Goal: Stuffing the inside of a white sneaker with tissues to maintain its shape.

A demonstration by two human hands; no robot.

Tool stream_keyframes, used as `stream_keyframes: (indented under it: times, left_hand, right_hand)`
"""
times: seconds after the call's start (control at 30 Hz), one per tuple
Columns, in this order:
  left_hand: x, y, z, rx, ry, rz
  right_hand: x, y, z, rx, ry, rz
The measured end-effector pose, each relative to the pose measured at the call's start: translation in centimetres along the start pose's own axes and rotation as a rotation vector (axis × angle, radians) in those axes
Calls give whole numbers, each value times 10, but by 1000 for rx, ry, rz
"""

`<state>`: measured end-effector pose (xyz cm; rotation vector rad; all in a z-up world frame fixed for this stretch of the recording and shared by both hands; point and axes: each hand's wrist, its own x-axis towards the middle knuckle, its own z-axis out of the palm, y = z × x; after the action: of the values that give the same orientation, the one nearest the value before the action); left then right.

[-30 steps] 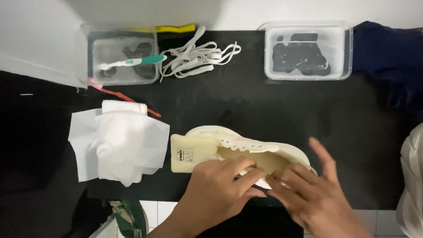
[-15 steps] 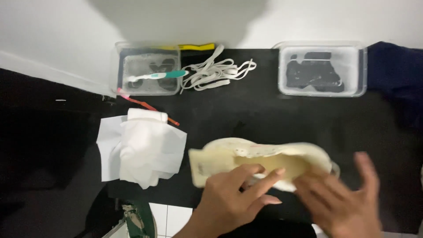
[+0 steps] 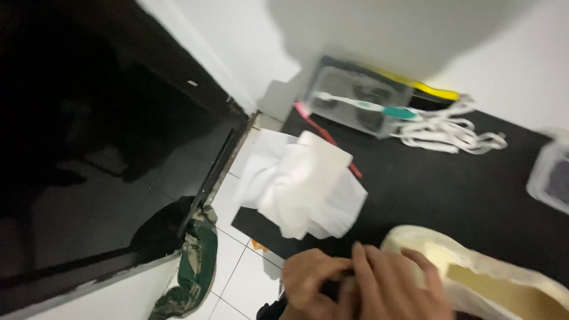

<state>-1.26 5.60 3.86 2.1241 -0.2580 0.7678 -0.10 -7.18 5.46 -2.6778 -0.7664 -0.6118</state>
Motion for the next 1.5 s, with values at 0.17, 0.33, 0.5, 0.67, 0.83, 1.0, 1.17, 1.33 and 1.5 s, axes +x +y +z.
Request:
stream_keyframes:
  times: [0.17, 0.33, 0.5, 0.67, 0.83, 1.0, 1.17, 1.33, 1.5]
  left_hand:
    - [-19, -26, -24, 74, 449, -373]
    - [-27, -58, -48, 126, 282, -233]
    - [-52, -77, -32, 133, 248, -228]
    - [-77, -113, 15, -375, -88, -845]
    - [46, 24, -17, -642, -498, -895]
    - [83, 47, 28, -712, -373, -615]
    - [114, 72, 66, -609, -332, -535]
    - [125, 104, 102, -729, -455, -576]
    - [131, 121, 125, -743, -552, -539]
  right_hand:
    - [7, -25, 53, -321, -75, -306]
    - [25, -25, 52, -253, -186, -303]
    - [26, 3, 11, -84, 90, -210]
    - [-34, 73, -24, 1541, -351, 940]
    - [-12, 89, -69, 1198, -226, 643]
    - [-32, 103, -87, 915, 104, 759]
    - [-41, 144, -103, 1881, 437, 516]
    - [-59, 156, -110, 1598, 696, 837]
    - [-68, 189, -129, 1779, 596, 717]
